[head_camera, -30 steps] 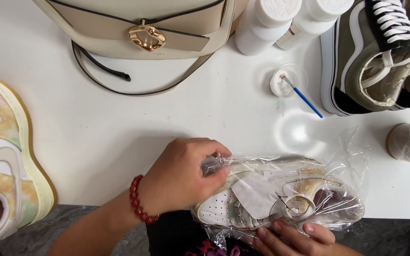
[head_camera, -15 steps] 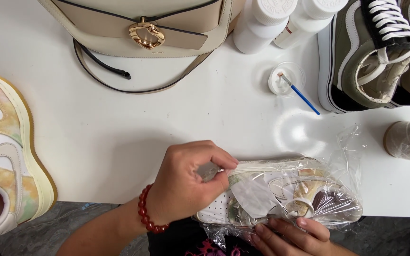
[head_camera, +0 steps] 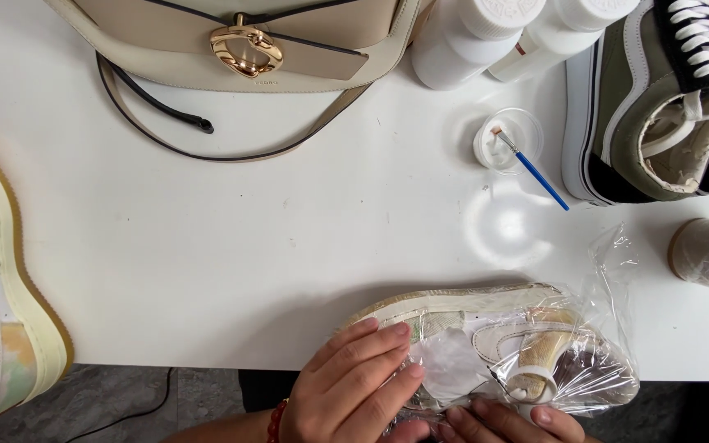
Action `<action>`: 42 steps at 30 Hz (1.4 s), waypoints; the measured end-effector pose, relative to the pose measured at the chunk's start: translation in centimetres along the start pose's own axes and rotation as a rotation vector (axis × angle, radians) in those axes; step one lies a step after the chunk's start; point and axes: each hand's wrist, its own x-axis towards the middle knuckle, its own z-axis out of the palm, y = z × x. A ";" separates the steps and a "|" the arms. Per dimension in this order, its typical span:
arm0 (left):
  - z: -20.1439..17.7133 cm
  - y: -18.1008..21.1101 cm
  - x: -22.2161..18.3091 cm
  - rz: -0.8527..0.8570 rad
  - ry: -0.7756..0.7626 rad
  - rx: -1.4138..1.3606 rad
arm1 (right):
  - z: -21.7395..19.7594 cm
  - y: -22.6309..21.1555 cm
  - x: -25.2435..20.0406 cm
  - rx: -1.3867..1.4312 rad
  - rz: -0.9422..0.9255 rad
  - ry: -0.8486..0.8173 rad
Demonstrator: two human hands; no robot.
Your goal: Wrap a sneaker in plastic film.
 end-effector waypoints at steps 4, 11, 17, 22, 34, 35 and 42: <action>1.5 0.2 -2.4 0.001 0.012 0.077 | -0.3 -0.2 0.6 -0.048 -0.043 -0.043; 0.8 -0.4 0.0 0.034 -0.029 0.266 | -1.0 1.9 8.9 0.080 -0.064 0.314; 0.3 -1.4 1.0 0.101 -0.095 0.292 | -3.0 2.8 10.9 0.096 -0.191 0.271; 0.7 -2.4 0.3 0.224 -0.151 0.417 | -4.5 3.4 7.8 0.204 -0.204 0.320; 3.0 2.1 1.9 0.264 -0.094 0.620 | -2.5 2.3 -0.5 0.085 0.445 0.700; 3.2 2.3 2.4 0.288 -0.097 0.669 | -2.7 3.0 0.0 0.126 0.455 0.670; 3.4 2.8 4.7 0.240 -0.182 0.684 | -2.2 6.0 1.7 0.542 0.547 0.501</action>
